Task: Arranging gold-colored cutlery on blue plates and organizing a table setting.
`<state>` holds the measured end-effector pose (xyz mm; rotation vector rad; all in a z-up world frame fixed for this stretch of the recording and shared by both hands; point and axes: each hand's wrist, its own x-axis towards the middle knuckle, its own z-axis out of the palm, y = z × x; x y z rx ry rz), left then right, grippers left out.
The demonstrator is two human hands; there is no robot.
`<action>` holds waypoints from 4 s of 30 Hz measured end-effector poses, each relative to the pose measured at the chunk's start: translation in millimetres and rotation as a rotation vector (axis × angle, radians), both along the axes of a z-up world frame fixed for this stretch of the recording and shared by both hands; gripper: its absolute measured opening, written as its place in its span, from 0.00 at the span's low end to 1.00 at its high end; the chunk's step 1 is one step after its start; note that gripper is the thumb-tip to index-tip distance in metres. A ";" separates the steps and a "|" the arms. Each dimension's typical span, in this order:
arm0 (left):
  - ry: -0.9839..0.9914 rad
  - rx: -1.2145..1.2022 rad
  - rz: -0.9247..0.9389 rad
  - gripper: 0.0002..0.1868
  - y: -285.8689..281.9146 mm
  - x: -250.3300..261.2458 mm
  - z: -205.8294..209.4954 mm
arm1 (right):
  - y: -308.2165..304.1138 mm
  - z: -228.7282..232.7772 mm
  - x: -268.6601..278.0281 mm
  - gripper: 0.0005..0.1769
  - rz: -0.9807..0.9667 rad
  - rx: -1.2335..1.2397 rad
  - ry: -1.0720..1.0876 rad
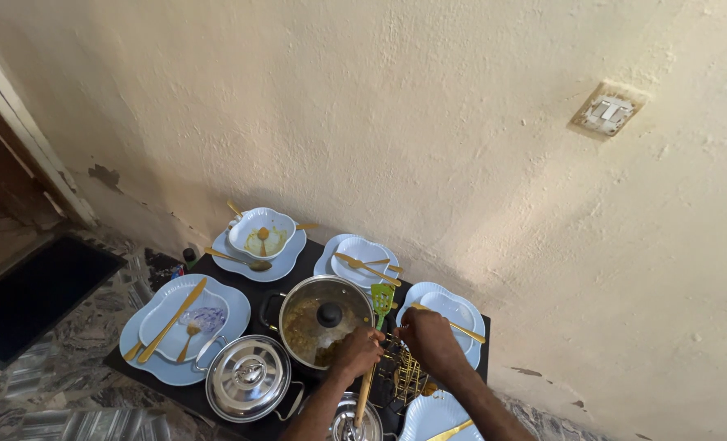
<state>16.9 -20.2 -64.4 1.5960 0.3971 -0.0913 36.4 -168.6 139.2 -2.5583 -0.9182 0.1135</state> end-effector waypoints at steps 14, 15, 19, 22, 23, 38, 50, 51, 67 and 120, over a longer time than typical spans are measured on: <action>-0.031 0.120 0.008 0.13 -5.9 9.4 -3.9 | -4.1 -47.5 16.5 0.11 0.021 -0.158 0.031; -0.047 0.158 0.000 0.13 -6.3 9.6 -0.6 | -4.5 -50.3 18.5 0.11 0.028 -0.212 0.026; -0.030 0.164 -0.011 0.12 -7.5 11.0 -0.7 | -9.8 -64.7 21.7 0.12 0.062 -0.177 -0.014; -0.030 0.153 -0.008 0.12 -8.2 14.9 -4.5 | -7.6 -65.8 19.6 0.11 0.056 -0.189 -0.016; -0.037 0.166 -0.012 0.12 -8.8 14.1 -2.4 | -6.9 -64.5 17.5 0.11 0.056 -0.179 -0.025; -0.077 0.265 -0.012 0.13 -6.7 3.3 24.0 | -12.5 -87.5 16.0 0.05 0.029 -0.327 -0.097; -0.050 0.247 -0.005 0.14 -5.0 -3.2 29.2 | -1.2 -53.0 -0.4 0.08 -0.064 -0.464 -0.041; -0.042 0.240 -0.013 0.14 -5.3 -3.0 32.5 | -4.0 -57.4 3.6 0.11 -0.024 -0.428 -0.065; -0.071 0.335 -0.081 0.12 -19.3 -12.1 58.9 | -20.6 -39.8 7.8 0.23 -0.111 -0.224 0.033; -0.042 0.098 -0.013 0.03 -22.2 -10.1 46.7 | -44.7 -24.5 -22.9 0.18 -0.139 -0.072 0.128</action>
